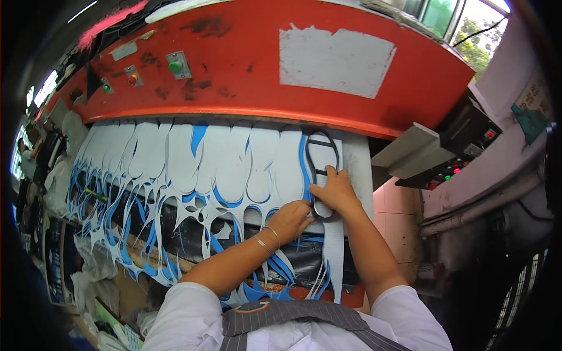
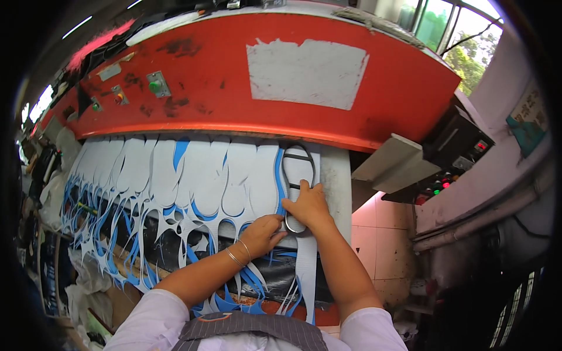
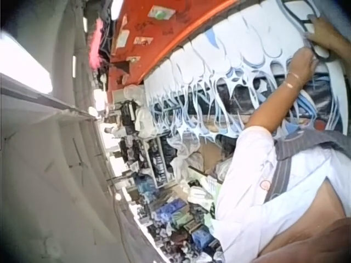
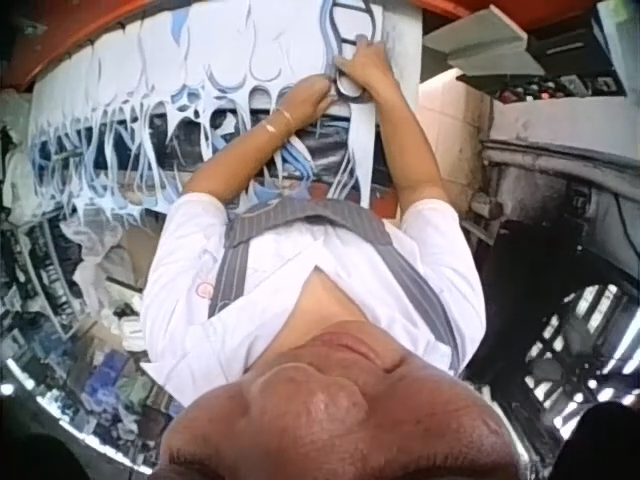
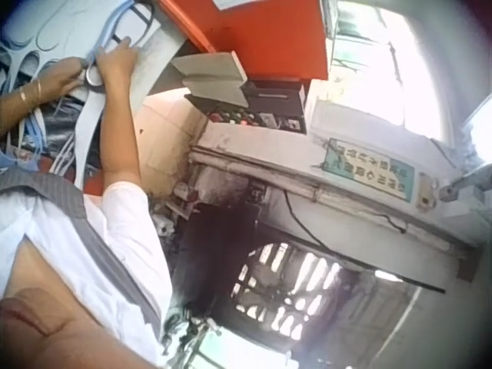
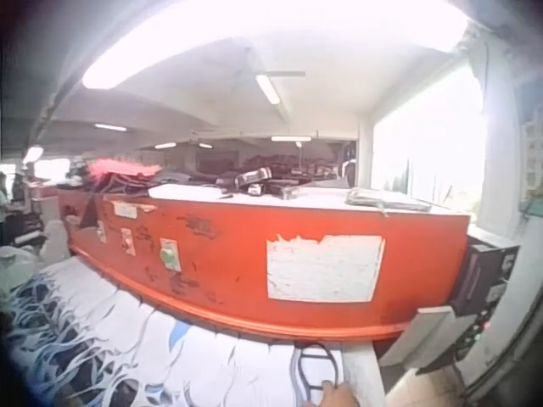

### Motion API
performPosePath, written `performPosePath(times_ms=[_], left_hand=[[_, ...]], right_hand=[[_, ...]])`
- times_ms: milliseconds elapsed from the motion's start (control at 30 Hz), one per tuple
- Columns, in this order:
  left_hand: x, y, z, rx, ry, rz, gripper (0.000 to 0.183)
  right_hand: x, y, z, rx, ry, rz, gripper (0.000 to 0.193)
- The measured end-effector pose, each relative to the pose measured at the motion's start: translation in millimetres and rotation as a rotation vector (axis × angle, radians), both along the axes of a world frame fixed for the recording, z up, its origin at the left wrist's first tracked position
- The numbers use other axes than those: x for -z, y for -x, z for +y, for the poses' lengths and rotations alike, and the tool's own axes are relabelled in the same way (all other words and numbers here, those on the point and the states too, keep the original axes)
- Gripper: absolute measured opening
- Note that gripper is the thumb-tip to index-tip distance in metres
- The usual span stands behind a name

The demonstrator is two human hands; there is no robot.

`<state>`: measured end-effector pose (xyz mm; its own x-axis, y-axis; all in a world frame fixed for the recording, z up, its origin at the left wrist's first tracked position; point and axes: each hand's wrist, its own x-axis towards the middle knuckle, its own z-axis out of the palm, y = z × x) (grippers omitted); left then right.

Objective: Using a hydraulic swing-arm clicking press to die-cut shoe insoles from a sheet of material.

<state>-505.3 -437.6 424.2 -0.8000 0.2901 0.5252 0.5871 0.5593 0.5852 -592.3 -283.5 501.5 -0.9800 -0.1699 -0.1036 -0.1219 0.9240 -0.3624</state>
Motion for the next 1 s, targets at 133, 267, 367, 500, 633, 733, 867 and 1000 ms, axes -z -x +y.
performPosePath(times_ms=[133, 267, 367, 500, 633, 733, 867, 1000], left_hand=[[-5, 7, -7, 0.094, 0.008, 0.018, 0.020], [-23, 2, -27, 0.019, -0.308, -0.354, 0.055], [-46, -1, -35, 0.124, -0.680, -0.611, 0.089], [-121, -31, -79, 0.418, -0.925, -0.746, 0.098], [-143, -62, -142, 0.444, -0.596, -0.630, 0.103], [-149, -78, -203, 0.365, -0.613, -0.820, 0.090], [-138, -119, -275, 0.266, -0.764, -0.917, 0.076], [-153, -166, -325, -0.034, -0.835, -0.759, 0.074]], right_hand=[[-3, 20, 47, -0.057, 0.533, -0.115, 0.079], [-34, -45, 96, -0.098, 0.859, -0.502, 0.076], [-43, -104, 55, -0.258, 0.825, -0.557, 0.099], [-43, -140, -36, -0.407, 0.894, -0.516, 0.062], [-35, -150, -99, -0.595, 0.701, -0.521, 0.073], [-53, -163, -144, -0.620, 0.631, -0.353, 0.081], [-78, -174, -177, -0.749, 0.636, -0.293, 0.086], [-106, -194, -186, -0.730, 0.472, -0.382, 0.082]])
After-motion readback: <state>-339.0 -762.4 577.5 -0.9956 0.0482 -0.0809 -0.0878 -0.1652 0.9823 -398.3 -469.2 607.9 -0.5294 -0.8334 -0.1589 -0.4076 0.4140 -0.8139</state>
